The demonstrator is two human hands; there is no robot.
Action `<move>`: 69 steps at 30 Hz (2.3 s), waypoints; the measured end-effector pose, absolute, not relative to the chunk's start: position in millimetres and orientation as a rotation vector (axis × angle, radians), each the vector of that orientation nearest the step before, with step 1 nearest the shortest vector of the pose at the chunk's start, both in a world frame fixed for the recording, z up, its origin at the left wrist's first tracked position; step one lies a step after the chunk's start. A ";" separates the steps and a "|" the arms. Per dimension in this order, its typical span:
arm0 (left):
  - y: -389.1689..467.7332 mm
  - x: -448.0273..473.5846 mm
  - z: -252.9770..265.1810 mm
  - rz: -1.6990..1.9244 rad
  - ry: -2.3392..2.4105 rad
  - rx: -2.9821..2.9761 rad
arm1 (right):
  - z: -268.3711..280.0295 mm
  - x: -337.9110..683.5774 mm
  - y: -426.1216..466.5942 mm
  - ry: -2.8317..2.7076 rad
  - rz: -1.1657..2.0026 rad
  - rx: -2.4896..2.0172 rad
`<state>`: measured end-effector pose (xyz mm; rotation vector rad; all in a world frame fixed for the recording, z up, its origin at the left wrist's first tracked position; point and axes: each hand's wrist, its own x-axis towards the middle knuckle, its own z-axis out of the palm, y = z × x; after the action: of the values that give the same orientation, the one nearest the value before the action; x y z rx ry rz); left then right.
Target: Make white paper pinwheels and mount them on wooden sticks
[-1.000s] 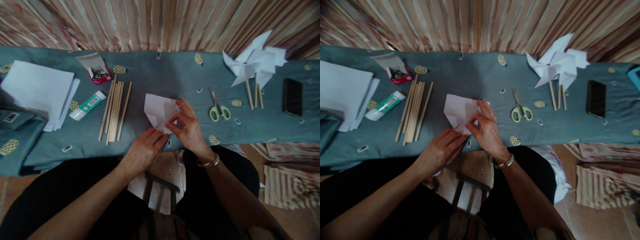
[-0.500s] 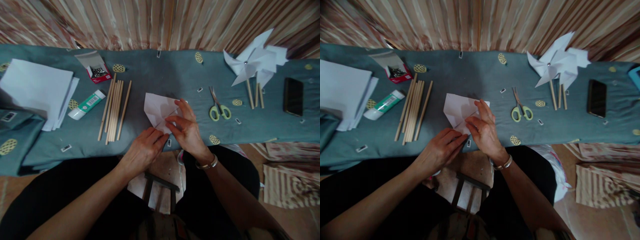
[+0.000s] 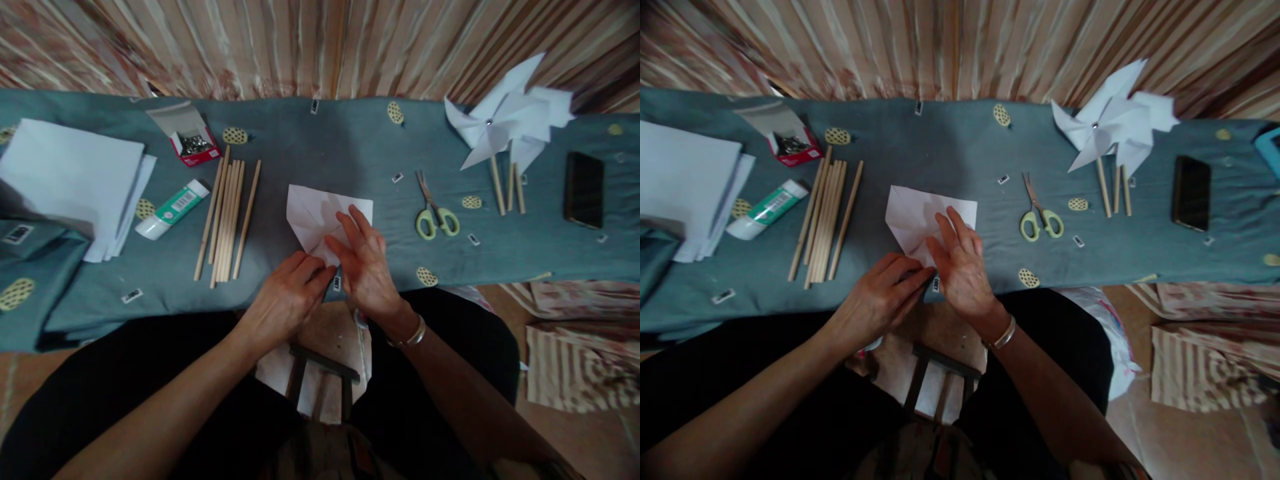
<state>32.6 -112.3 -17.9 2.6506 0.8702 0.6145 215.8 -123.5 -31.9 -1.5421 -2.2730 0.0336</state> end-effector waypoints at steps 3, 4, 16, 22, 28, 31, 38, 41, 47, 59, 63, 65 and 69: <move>-112.3 32.6 -21.3 0.629 0.902 2.670 | -37.4 214.4 -124.3 -2.267 0.102 -1.531; -112.2 32.7 -22.5 0.635 0.906 2.679 | -38.9 213.8 -123.8 -2.254 0.136 -1.523; -107.5 36.7 -24.9 0.614 0.871 2.762 | -26.2 227.1 -106.1 -1.989 0.434 -1.436; -106.3 35.8 -24.9 0.634 0.868 2.796 | -30.5 253.3 -80.3 -1.895 0.324 -1.614; -101.9 26.1 -21.7 0.635 0.876 2.821 | -28.6 262.1 -79.8 -2.020 0.202 -1.648; -91.0 14.7 -22.7 0.672 0.915 2.846 | -20.9 264.6 -90.1 -2.051 0.207 -1.647; -69.2 1.6 -18.5 0.694 1.077 2.905 | -14.5 266.0 -121.2 -1.962 0.264 -1.651; -78.8 13.5 -14.8 0.744 1.032 2.880 | -15.4 265.7 -124.7 -1.933 0.230 -1.646; -97.3 38.1 -13.2 0.463 0.953 2.882 | -15.0 260.8 -119.3 -1.973 0.300 -1.533; -99.5 27.8 -12.3 0.426 0.956 2.881 | -16.0 276.4 -123.2 -1.856 0.820 -1.461; -105.0 19.9 -16.0 0.516 0.883 2.865 | -15.6 276.9 -124.1 -1.805 0.921 -1.389; -107.4 18.1 -16.1 0.514 0.862 2.865 | -15.6 275.7 -123.1 -1.778 0.934 -1.366; -110.5 18.6 -14.3 0.486 0.839 2.862 | -17.1 269.6 -118.5 -1.743 0.937 -1.375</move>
<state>18.6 -110.5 -14.3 2.8624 0.8388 0.4858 269.6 -118.5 -17.1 -1.3750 -1.7426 0.9375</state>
